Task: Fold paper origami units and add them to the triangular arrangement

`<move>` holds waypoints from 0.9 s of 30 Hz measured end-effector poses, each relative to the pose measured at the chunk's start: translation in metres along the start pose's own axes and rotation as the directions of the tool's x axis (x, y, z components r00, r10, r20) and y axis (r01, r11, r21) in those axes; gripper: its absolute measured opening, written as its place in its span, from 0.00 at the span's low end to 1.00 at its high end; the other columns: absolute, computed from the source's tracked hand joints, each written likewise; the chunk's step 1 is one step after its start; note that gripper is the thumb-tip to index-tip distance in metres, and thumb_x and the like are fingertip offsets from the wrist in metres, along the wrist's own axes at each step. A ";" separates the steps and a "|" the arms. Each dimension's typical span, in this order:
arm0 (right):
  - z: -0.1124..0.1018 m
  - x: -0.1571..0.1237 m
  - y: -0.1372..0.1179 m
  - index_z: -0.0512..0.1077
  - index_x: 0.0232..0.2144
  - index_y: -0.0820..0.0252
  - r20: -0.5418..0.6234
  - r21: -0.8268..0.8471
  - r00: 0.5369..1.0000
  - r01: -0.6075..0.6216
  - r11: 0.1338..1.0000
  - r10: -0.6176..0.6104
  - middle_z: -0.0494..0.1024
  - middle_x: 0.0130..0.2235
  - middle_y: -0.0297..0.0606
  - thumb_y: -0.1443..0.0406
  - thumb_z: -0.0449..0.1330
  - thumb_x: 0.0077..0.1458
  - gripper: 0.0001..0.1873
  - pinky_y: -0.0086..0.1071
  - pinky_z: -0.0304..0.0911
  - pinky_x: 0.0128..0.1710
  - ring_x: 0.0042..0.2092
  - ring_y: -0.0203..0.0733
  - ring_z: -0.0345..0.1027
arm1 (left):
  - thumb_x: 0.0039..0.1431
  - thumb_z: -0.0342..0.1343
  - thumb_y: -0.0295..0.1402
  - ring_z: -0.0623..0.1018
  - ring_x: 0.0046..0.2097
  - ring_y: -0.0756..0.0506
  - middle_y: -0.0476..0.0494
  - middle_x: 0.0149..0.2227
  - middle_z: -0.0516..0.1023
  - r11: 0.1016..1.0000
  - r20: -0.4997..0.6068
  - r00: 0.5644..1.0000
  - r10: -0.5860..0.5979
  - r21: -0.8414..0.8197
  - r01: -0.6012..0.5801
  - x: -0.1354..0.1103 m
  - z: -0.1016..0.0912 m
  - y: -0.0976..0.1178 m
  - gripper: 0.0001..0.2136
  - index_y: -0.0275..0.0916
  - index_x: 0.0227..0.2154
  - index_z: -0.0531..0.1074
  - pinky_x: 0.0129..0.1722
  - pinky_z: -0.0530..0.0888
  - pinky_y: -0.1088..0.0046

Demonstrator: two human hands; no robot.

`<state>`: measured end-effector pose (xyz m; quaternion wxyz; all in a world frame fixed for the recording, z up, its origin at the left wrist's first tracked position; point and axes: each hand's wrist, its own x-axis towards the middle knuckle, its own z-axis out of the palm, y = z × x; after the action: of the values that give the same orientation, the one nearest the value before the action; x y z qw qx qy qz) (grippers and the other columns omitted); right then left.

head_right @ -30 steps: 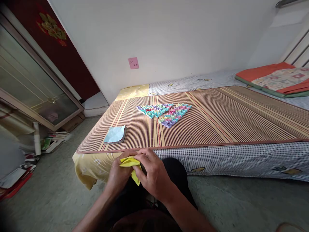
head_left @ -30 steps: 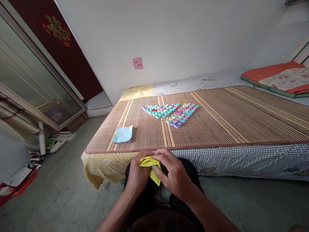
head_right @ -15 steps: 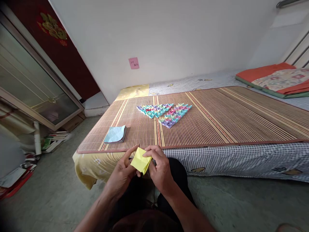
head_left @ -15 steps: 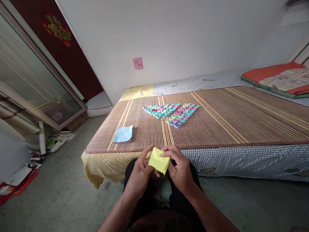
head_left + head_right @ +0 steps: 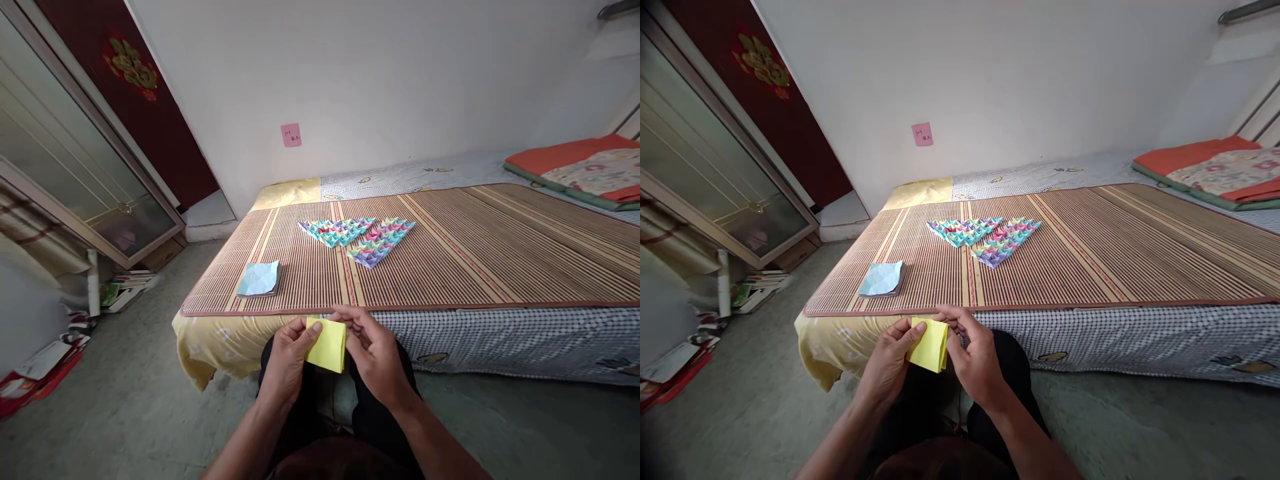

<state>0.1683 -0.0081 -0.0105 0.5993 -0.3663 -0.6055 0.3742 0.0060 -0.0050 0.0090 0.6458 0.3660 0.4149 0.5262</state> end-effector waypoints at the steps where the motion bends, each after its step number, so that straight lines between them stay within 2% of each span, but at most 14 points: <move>1: -0.001 0.001 -0.002 0.74 0.54 0.53 -0.005 0.057 0.997 -0.076 0.995 0.077 0.82 0.45 0.41 0.63 0.56 0.69 0.14 0.38 0.75 0.46 0.46 0.46 0.78 | 0.52 0.74 0.42 0.78 0.28 0.48 0.46 0.28 0.82 0.999 -0.025 0.999 0.033 0.017 -0.032 0.000 -0.001 0.000 0.15 0.35 0.30 0.79 0.32 0.75 0.73; 3: -0.004 0.003 -0.005 0.75 0.52 0.55 0.038 0.115 0.983 -0.182 0.976 0.179 0.82 0.44 0.42 0.57 0.57 0.69 0.15 0.37 0.75 0.43 0.43 0.46 0.78 | 0.52 0.74 0.42 0.78 0.27 0.49 0.47 0.27 0.82 0.994 -0.064 0.993 0.096 0.054 -0.092 0.000 -0.003 -0.001 0.15 0.36 0.29 0.78 0.31 0.75 0.74; 6: -0.002 0.004 -0.007 0.77 0.42 0.57 0.148 0.064 0.956 -0.265 0.962 0.253 0.80 0.36 0.38 0.55 0.64 0.64 0.12 0.33 0.71 0.37 0.37 0.44 0.75 | 0.52 0.74 0.43 0.76 0.26 0.50 0.49 0.26 0.80 0.989 -0.092 0.988 0.127 0.092 -0.118 -0.001 -0.004 -0.001 0.16 0.36 0.29 0.77 0.30 0.75 0.74; 8: 0.002 0.003 -0.006 0.76 0.35 0.57 0.152 0.055 0.949 -0.289 0.956 0.278 0.74 0.29 0.33 0.56 0.67 0.61 0.11 0.31 0.66 0.32 0.31 0.40 0.69 | 0.51 0.74 0.43 0.77 0.27 0.49 0.49 0.26 0.80 0.990 -0.075 0.992 0.104 0.100 -0.096 -0.002 -0.004 -0.001 0.16 0.36 0.30 0.78 0.31 0.75 0.74; 10: 0.006 0.001 -0.003 0.73 0.31 0.57 0.113 0.090 0.949 -0.305 0.948 0.295 0.70 0.26 0.30 0.56 0.68 0.60 0.13 0.30 0.62 0.29 0.28 0.37 0.64 | 0.48 0.76 0.41 0.79 0.30 0.47 0.47 0.29 0.82 0.990 -0.011 0.997 0.071 0.120 -0.069 -0.004 -0.003 -0.001 0.16 0.35 0.34 0.80 0.35 0.77 0.72; 13: 0.007 0.000 0.002 0.71 0.29 0.57 0.067 0.145 0.948 -0.316 0.937 0.310 0.67 0.26 0.28 0.55 0.68 0.59 0.15 0.29 0.59 0.27 0.27 0.36 0.62 | 0.48 0.75 0.40 0.80 0.34 0.45 0.44 0.33 0.84 0.978 0.080 0.995 0.054 0.197 -0.069 -0.006 -0.002 0.001 0.18 0.35 0.40 0.83 0.37 0.76 0.70; 20: 0.002 0.004 -0.004 0.75 0.33 0.57 0.124 0.159 0.935 -0.350 0.923 0.333 0.73 0.28 0.31 0.52 0.68 0.58 0.15 0.31 0.63 0.28 0.29 0.39 0.67 | 0.56 0.69 0.48 0.69 0.26 0.49 0.47 0.25 0.76 0.898 0.114 0.984 0.134 0.407 -0.169 -0.009 -0.001 0.005 0.18 0.34 0.33 0.83 0.26 0.68 0.75; 24: 0.001 0.007 -0.007 0.74 0.28 0.56 0.121 0.167 0.926 -0.373 0.913 0.357 0.71 0.25 0.31 0.50 0.69 0.56 0.18 0.31 0.62 0.25 0.26 0.39 0.66 | 0.61 0.63 0.54 0.69 0.25 0.48 0.47 0.22 0.73 0.885 0.173 0.978 0.113 0.431 -0.178 -0.010 -0.001 0.003 0.24 0.35 0.28 0.81 0.26 0.67 0.74; 27: 0.000 0.007 -0.004 0.73 0.26 0.56 0.081 0.221 0.910 -0.414 0.883 0.407 0.70 0.23 0.30 0.49 0.70 0.55 0.19 0.31 0.60 0.25 0.25 0.39 0.64 | 0.66 0.56 0.55 0.71 0.27 0.47 0.45 0.23 0.74 0.889 0.140 0.979 0.149 0.414 -0.194 -0.009 -0.006 0.003 0.26 0.35 0.28 0.80 0.29 0.69 0.73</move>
<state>0.1685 -0.0036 -0.0038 0.5357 -0.4070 -0.4755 0.5668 -0.0015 -0.0129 0.0104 0.5219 0.5602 0.4515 0.4581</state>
